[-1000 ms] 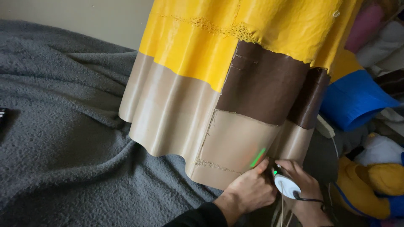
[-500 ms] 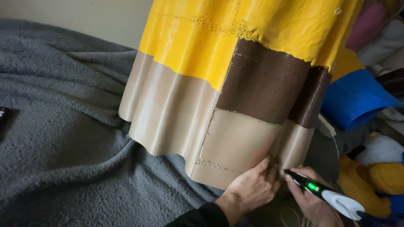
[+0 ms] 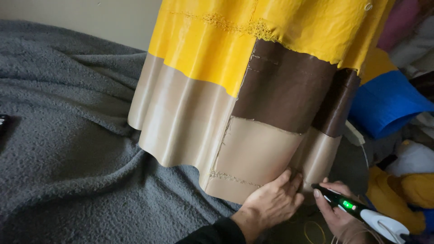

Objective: Using a 3D printing pen to join or repair segments of a large 3D-printed model.

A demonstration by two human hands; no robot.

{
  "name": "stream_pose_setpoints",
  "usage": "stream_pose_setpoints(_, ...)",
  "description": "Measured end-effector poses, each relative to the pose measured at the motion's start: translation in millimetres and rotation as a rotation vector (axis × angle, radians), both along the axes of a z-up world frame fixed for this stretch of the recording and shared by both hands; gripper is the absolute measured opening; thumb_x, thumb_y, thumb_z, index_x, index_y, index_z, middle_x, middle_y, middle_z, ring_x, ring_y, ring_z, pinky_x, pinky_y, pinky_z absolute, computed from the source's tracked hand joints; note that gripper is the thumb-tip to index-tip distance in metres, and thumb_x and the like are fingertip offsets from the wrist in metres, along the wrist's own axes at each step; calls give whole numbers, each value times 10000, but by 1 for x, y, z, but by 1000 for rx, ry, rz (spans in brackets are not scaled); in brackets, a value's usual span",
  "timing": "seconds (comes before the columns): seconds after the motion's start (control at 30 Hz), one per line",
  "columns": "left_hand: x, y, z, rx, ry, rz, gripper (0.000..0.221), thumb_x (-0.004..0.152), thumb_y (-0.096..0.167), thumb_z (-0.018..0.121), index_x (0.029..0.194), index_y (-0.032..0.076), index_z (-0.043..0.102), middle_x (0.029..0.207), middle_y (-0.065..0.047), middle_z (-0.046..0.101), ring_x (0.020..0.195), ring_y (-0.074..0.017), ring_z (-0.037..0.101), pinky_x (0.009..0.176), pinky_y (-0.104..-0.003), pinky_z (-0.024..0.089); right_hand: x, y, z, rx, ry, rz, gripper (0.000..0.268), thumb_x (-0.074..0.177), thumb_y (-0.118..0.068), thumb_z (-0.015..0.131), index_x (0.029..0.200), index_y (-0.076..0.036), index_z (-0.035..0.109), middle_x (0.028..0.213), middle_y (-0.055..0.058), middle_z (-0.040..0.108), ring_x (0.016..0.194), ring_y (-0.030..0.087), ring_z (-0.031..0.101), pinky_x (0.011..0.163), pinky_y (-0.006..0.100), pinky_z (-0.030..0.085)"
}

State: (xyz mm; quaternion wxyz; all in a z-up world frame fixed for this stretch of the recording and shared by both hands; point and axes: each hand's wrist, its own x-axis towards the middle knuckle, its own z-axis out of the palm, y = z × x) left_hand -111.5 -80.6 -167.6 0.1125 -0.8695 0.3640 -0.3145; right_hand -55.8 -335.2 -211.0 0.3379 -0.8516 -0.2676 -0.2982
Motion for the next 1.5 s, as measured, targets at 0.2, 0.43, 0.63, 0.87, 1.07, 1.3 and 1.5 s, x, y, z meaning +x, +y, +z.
stream_pose_setpoints(0.2, -2, 2, 4, 25, -18, -7, 381, 945, 347, 450, 1133, 100, 670, 1372, -202, 643, 1371, -281, 542, 1205, -463, 230, -10, 13, 15, -9, 3, 31, 270, 856, -96, 755, 1089, -33, 634, 933, 104, 709, 862, 186, 706, 814, 306, 568)
stream_pose_setpoints(0.43, -4, 5, 8, -19, -42, -24, 386, 939, 338, 486, 1162, 104, 698, 1299, -169, 689, 1347, -279, 582, 1219, -459, 266, -22, 33, 29, -82, -86, -30, 273, 835, -93, 770, 1078, -42, 656, 987, 117, 731, 951, 221, 726, 894, 341, 569)
stream_pose_setpoints(0.63, -3, 5, 7, -43, -46, -51, 424, 938, 335, 504, 1223, 89, 700, 1288, -163, 701, 1307, -261, 605, 1225, -471, 284, -27, 51, 38, -128, -172, -24, 275, 840, -99, 777, 1078, -58, 645, 974, 103, 729, 903, 245, 731, 904, 361, 574)
stream_pose_setpoints(0.87, -5, 6, 8, -59, -66, -48, 401, 914, 352, 512, 1195, 144, 708, 1313, -140, 692, 1336, -264, 604, 1223, -464, 282, -11, 24, 15, -99, -147, 11, 269, 846, -88, 760, 1082, -47, 638, 977, 111, 727, 915, 238, 732, 943, 362, 572)
stream_pose_setpoints(1.07, -1, 2, -5, -87, 19, -99, 368, 962, 316, 501, 1219, 152, 708, 1400, -147, 657, 1160, -264, 686, 1259, -485, 266, -6, 8, -7, 62, 11, -9, 260, 861, -64, 749, 1097, -21, 651, 966, 133, 724, 908, 222, 709, 870, 342, 565)
stream_pose_setpoints(1.3, -1, 2, -4, -87, 29, -100, 357, 934, 343, 495, 1163, 183, 717, 1427, -124, 638, 1191, -270, 673, 1243, -462, 278, -5, 6, -2, 48, -38, 50, 276, 879, -72, 741, 1122, -29, 617, 934, 101, 704, 844, 180, 695, 818, 309, 577)
stream_pose_setpoints(1.5, 0, 2, -3, -123, -1, -99, 374, 912, 350, 511, 1160, 172, 727, 1391, -120, 661, 1256, -263, 653, 1237, -455, 290, -5, 10, -3, 34, -27, 16, 291, 861, -49, 737, 1122, -22, 609, 942, 115, 677, 851, 193, 679, 806, 309, 556)
